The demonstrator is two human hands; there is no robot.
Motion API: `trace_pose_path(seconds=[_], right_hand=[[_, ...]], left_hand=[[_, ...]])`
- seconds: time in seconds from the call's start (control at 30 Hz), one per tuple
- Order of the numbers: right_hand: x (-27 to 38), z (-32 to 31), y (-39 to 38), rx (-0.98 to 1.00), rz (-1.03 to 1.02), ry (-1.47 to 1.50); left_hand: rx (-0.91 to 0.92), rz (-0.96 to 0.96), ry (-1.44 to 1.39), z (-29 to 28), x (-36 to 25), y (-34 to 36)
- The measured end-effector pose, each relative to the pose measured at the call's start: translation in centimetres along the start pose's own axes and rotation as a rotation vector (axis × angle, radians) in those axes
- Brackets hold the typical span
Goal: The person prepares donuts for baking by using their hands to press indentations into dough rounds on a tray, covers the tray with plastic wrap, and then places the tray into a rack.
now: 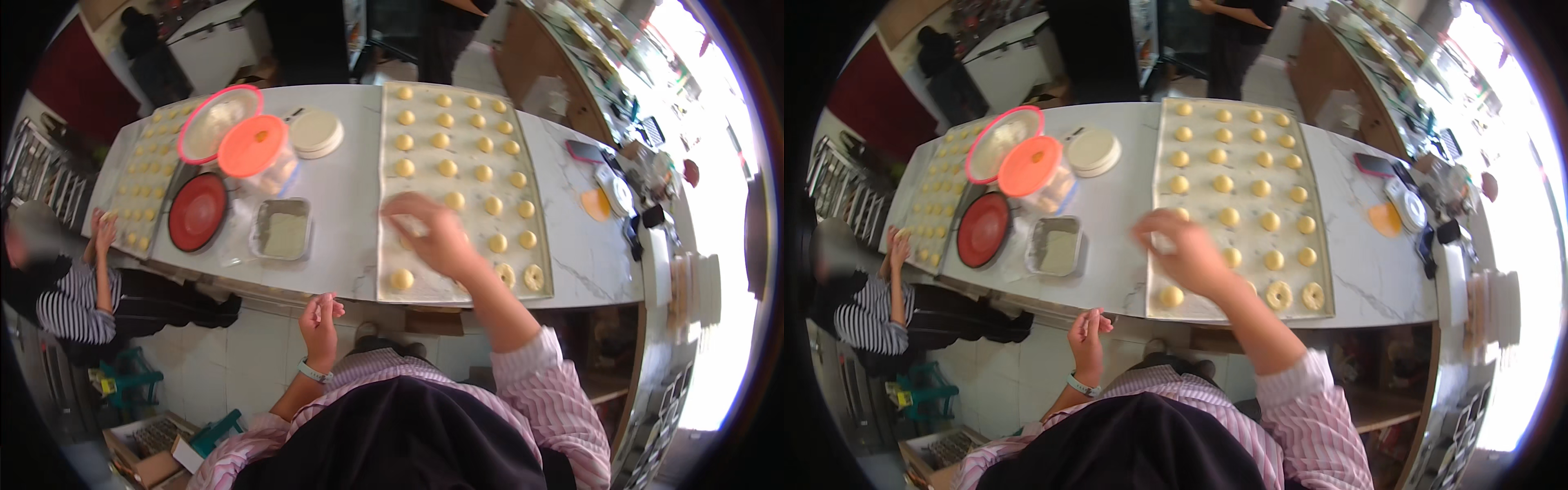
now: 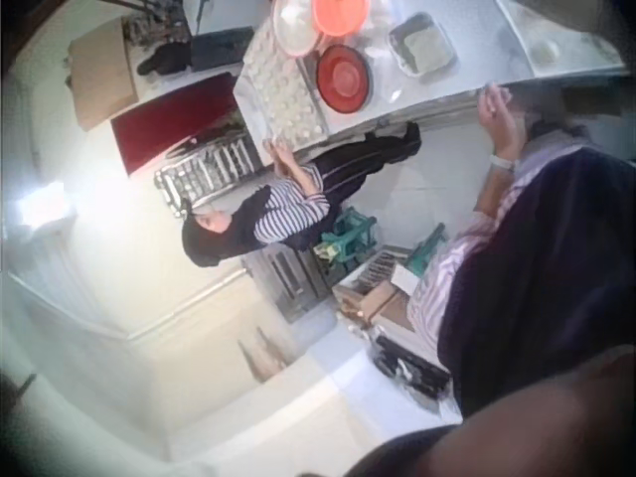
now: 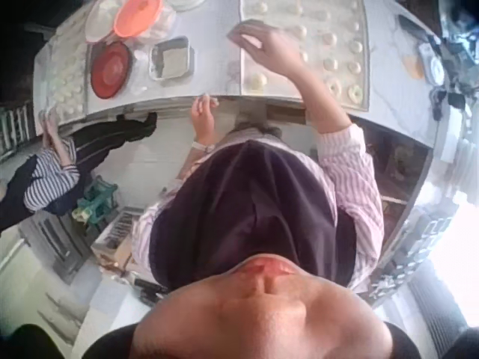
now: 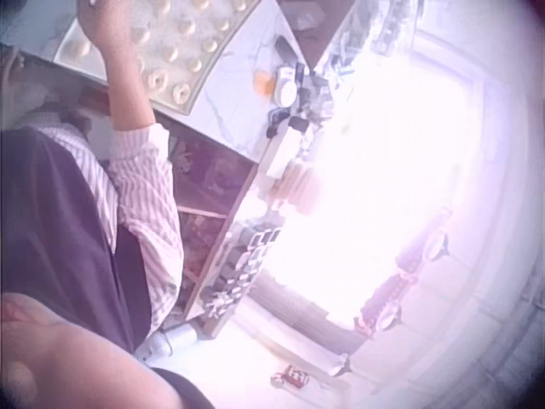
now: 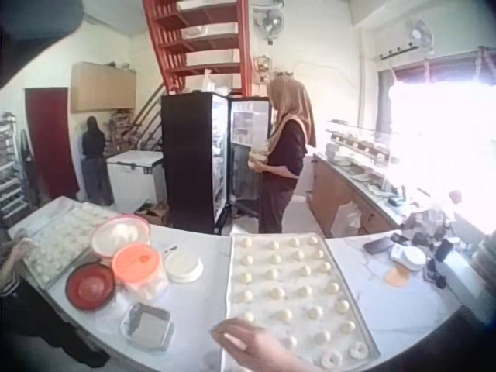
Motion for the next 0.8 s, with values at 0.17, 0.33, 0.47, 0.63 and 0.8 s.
trace_pose_path(seconds=[0.17, 0.33, 0.47, 0.63, 0.8], right_hand=[[-0.9, 17.8, 7.7, 0.715, -0.097, -0.296], [-7.1, 26.0, 8.3, 0.896, -0.016, -0.582], [-4.8, 21.8, 8.2, 0.865, 0.038, -0.510], [-1.2, 12.2, 1.9, 0.544, -0.080, -0.258], [-0.6, 9.1, -9.3, 0.308, -0.057, -0.422]], left_hand=[[-0.165, -0.042, -0.069, -4.0, -0.6, -0.3], [-0.196, -0.119, -0.233, -6.9, -0.7, -0.2], [0.037, -0.231, -0.352, -7.4, -0.8, 0.7], [0.364, -0.566, -0.757, -0.9, -2.4, 2.4], [0.628, -0.794, -1.042, 6.6, -3.4, 2.5]])
Point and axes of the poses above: each hand's wrist, its own y-axis towards the middle knuckle, its own z-axis out of the palm, x = y × z, the point moved 4 cm from there along y, towards the middle knuckle, and after that the axes turned 3 degrees about -z, right-handed, at the moved point
